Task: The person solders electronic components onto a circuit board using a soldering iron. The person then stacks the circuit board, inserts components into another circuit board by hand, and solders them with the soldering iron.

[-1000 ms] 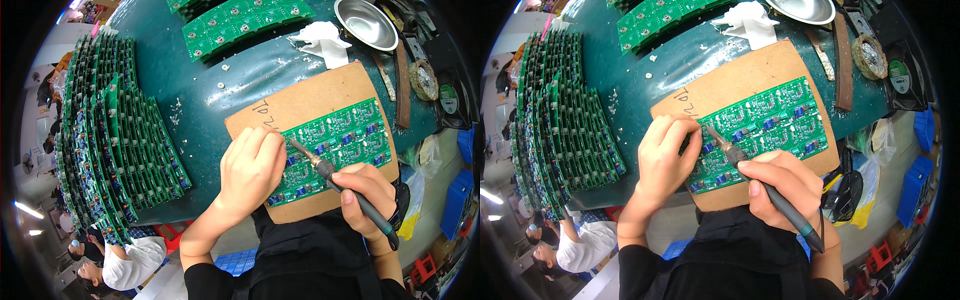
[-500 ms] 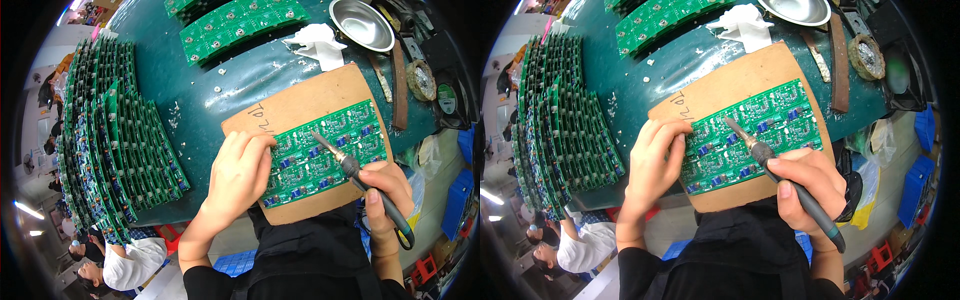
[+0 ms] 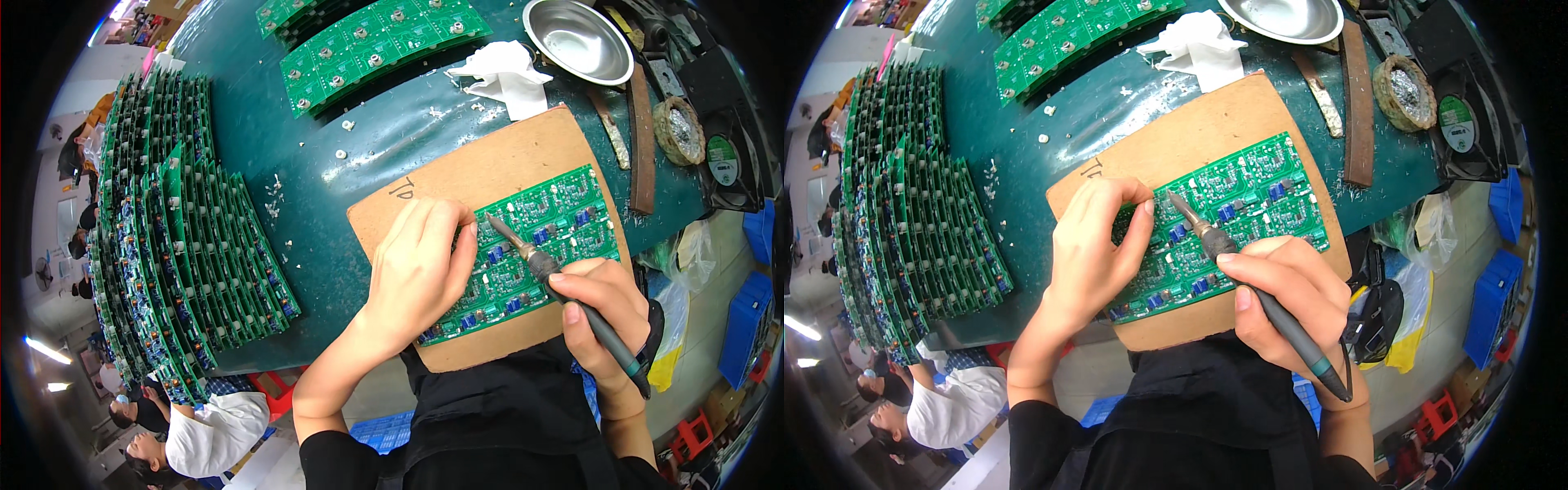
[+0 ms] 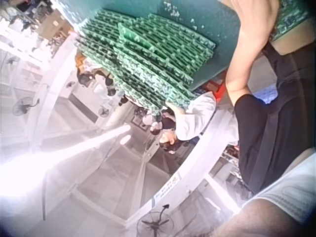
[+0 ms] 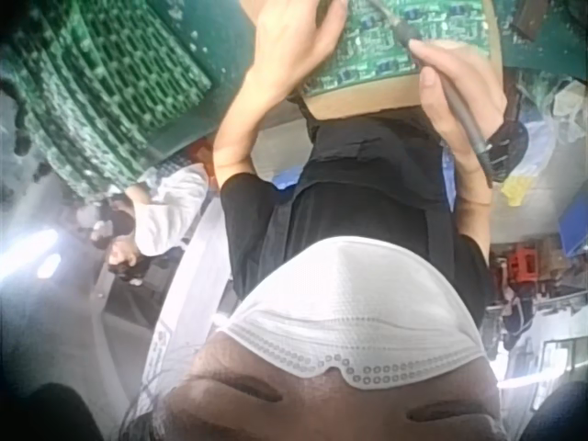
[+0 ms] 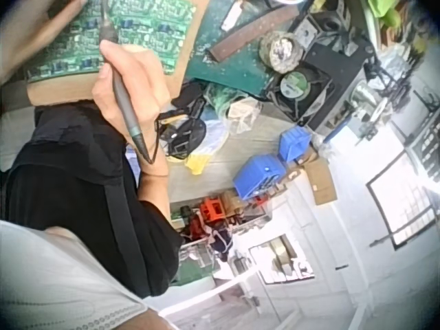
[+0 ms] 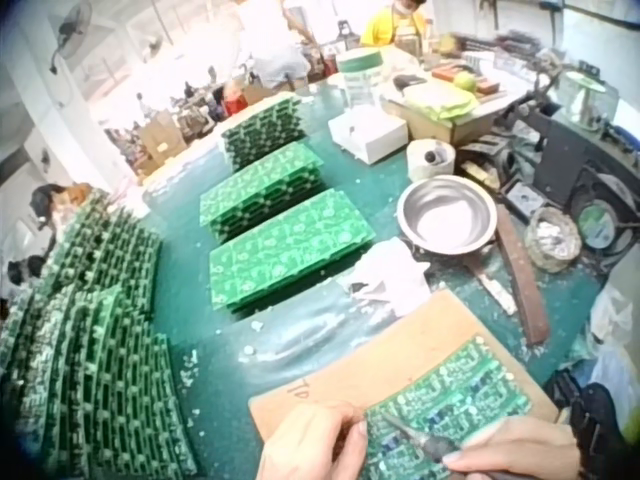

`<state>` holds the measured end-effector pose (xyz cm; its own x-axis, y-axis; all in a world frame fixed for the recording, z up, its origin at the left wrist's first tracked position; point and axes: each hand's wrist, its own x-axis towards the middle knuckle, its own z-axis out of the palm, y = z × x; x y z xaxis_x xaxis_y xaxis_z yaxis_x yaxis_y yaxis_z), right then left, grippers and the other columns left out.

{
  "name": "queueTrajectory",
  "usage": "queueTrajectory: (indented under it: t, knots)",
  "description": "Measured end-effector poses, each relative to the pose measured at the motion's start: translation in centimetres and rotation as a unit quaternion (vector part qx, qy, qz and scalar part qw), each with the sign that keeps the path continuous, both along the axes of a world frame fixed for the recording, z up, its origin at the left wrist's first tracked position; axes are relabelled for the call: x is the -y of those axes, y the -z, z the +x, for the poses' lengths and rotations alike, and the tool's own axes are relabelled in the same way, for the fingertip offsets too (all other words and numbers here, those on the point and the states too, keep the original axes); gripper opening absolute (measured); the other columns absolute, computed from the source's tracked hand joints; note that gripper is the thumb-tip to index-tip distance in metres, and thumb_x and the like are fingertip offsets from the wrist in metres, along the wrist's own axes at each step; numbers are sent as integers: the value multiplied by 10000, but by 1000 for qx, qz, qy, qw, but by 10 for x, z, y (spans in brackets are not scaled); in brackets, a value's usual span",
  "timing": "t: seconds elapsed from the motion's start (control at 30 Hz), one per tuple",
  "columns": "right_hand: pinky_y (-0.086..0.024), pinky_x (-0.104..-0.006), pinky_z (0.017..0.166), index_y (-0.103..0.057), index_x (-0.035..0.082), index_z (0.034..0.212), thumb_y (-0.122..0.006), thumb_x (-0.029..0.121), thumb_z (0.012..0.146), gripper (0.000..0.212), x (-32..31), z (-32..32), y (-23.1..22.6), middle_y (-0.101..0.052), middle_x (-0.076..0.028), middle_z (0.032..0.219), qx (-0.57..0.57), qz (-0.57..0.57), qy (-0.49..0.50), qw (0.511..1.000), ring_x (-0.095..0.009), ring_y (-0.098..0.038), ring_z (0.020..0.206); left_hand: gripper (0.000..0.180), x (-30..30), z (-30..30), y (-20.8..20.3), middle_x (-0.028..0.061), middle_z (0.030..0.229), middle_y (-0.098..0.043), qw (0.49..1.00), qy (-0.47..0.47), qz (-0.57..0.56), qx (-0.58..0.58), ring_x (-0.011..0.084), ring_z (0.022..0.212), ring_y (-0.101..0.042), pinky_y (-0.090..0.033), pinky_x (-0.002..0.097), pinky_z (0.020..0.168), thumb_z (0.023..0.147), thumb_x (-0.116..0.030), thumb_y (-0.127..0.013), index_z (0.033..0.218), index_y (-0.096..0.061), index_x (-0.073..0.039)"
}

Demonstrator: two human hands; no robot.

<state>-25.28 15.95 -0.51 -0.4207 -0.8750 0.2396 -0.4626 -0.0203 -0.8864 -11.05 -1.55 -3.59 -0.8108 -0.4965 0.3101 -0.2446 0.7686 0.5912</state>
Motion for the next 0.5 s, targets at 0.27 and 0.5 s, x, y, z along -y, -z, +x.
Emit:
queueTrajectory:
  t: [0.27,0.5]
  knots:
    - [-537,-332,716,-687,-30,1007,-629,-20,793,222,-4,-5,-1,-640,-149,862,15,-9,-3,1000,-257,-651,782,151,-1,-3,-3,91,799,-576,999,7,-41,12,273,710,-566,-472,370,640,769,13,-679,859,-572,-43]
    - [-532,-343,738,-681,-33,1011,-622,-4,813,209,1,-11,-1,-645,-158,861,29,6,-24,999,-262,-649,802,169,-6,-10,-4,90,814,-594,993,-6,-108,38,276,709,-567,-469,372,636,746,22,-693,853,-581,-46]
